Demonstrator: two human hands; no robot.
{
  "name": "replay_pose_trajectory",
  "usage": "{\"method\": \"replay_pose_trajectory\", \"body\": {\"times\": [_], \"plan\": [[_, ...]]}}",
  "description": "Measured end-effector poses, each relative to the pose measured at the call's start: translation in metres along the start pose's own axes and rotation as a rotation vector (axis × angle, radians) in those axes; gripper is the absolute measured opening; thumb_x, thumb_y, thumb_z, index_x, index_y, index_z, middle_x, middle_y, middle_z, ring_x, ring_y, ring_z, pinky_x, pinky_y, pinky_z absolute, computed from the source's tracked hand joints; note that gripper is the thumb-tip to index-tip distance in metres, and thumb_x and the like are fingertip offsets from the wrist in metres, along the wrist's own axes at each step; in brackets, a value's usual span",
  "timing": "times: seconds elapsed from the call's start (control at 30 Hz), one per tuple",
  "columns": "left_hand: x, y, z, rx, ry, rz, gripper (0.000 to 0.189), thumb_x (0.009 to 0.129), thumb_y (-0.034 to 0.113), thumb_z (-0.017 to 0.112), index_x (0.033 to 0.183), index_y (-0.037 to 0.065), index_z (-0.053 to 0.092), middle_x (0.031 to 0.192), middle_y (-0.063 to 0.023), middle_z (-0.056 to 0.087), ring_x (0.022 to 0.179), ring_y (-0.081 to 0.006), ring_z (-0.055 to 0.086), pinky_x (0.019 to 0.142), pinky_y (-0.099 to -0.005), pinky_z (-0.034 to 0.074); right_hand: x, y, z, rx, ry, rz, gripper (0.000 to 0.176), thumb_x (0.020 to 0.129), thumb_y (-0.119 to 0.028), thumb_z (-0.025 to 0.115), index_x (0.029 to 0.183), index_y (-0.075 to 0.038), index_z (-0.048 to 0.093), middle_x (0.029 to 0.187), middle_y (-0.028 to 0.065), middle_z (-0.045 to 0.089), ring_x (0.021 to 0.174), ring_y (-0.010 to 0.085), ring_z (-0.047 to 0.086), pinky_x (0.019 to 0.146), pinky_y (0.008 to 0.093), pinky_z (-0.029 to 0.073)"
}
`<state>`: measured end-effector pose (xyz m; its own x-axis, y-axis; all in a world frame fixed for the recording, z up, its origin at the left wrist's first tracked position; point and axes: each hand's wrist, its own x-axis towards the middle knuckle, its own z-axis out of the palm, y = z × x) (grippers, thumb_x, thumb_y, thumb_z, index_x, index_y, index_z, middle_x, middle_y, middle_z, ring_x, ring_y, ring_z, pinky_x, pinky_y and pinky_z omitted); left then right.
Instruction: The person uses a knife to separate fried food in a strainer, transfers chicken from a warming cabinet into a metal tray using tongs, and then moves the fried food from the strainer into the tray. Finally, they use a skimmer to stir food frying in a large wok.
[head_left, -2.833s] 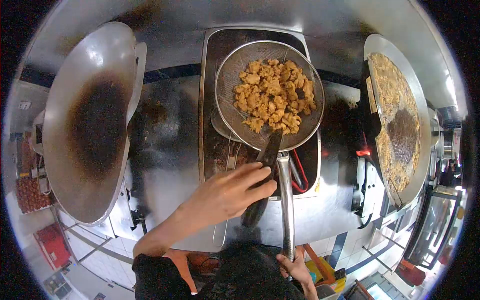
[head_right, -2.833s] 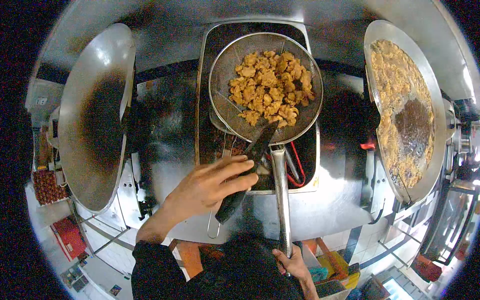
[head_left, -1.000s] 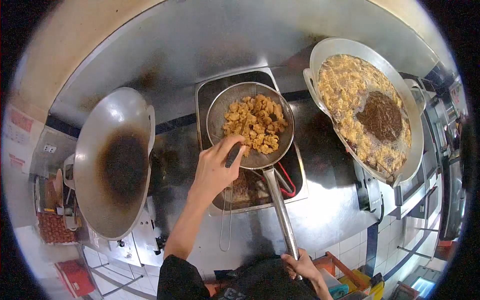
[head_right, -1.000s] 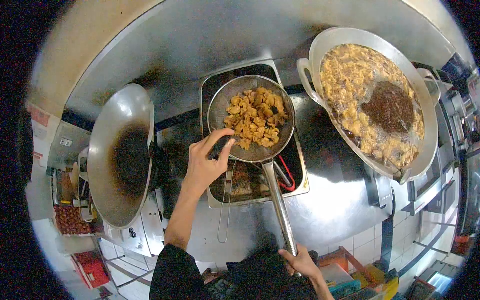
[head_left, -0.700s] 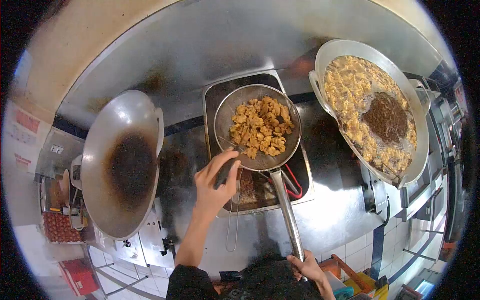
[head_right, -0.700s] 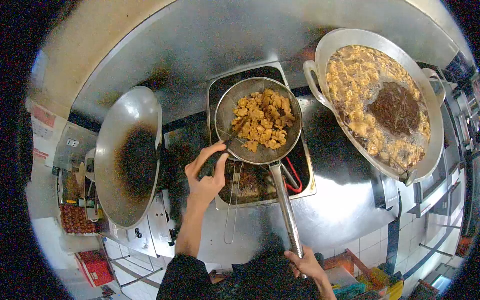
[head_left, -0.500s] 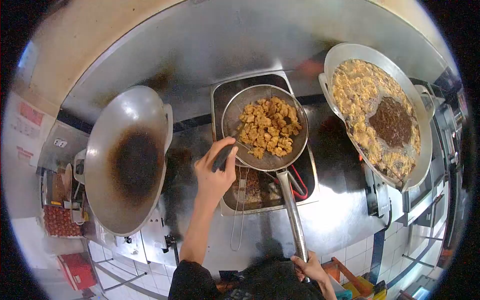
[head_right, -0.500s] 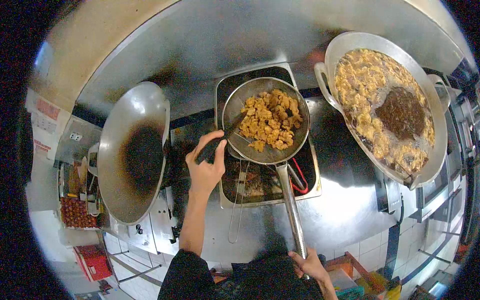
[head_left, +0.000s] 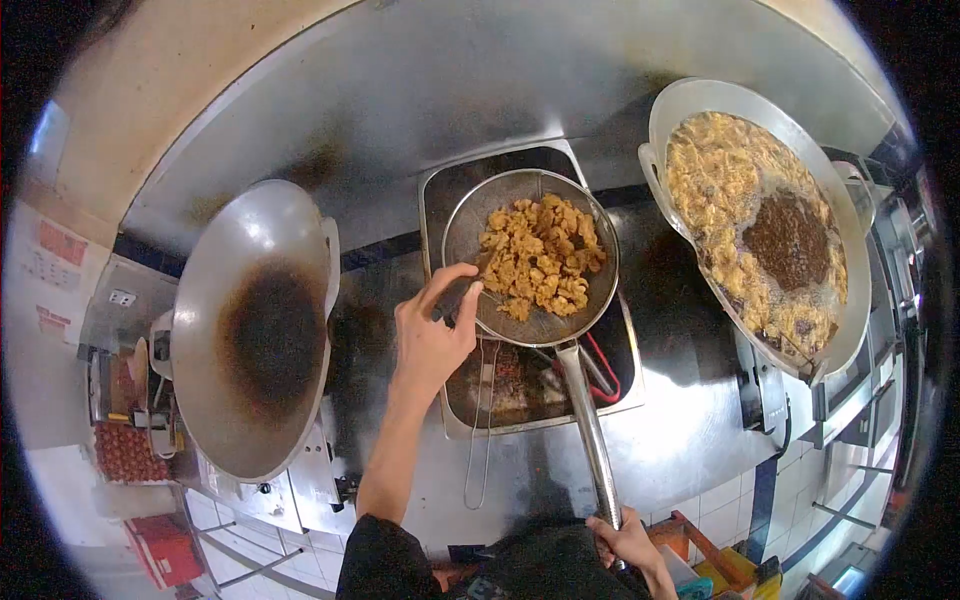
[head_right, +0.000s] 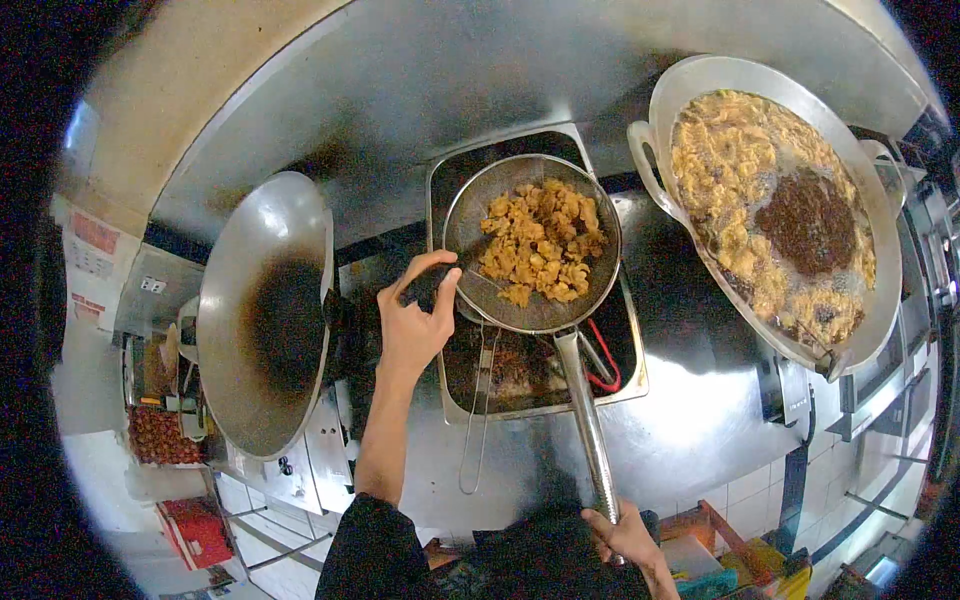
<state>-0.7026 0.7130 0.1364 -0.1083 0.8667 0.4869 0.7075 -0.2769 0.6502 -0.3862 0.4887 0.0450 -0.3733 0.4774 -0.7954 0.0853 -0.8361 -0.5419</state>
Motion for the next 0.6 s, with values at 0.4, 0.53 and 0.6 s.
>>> {"method": "replay_pose_trajectory", "body": {"times": [0.4, 0.53, 0.6], "plan": [[-0.006, -0.02, -0.005, 0.02, -0.267, 0.093, 0.016, 0.084, 0.003, 0.066, 0.101, 0.005, 0.065, 0.105, -0.0152, 0.069, 0.101, -0.0301, 0.067, 0.09, -0.0371, 0.052, 0.001, 0.001, 0.009, 0.022, -0.043, -0.005, 0.02, 0.095, -0.012, 0.06, 0.086, -0.004, 0.044, 0.049, 0.0043, 0.045, 0.037, 0.0128, 0.046, 0.034, 0.032, 0.04], [-0.009, -0.03, -0.017, 0.031, -0.349, 0.125, 0.02, 0.083, 0.004, 0.067, 0.102, 0.007, 0.065, 0.114, -0.0152, 0.067, 0.106, -0.0326, 0.065, 0.089, -0.038, 0.053, 0.001, -0.003, 0.018, 0.003, -0.012, 0.018, 0.021, 0.095, -0.012, 0.06, 0.084, -0.005, 0.044, 0.048, 0.0045, 0.043, 0.037, 0.0133, 0.045, 0.034, 0.0315, 0.039], [-0.01, -0.037, -0.014, 0.018, -0.293, 0.137, 0.023, 0.083, 0.003, 0.067, 0.105, 0.007, 0.064, 0.112, -0.0142, 0.068, 0.103, -0.0318, 0.066, 0.086, -0.0368, 0.053, 0.002, 0.003, 0.021, -0.003, -0.007, 0.01, 0.022, 0.095, -0.012, 0.06, 0.083, -0.005, 0.044, 0.048, 0.0044, 0.043, 0.036, 0.0135, 0.044, 0.034, 0.0314, 0.039]]}}
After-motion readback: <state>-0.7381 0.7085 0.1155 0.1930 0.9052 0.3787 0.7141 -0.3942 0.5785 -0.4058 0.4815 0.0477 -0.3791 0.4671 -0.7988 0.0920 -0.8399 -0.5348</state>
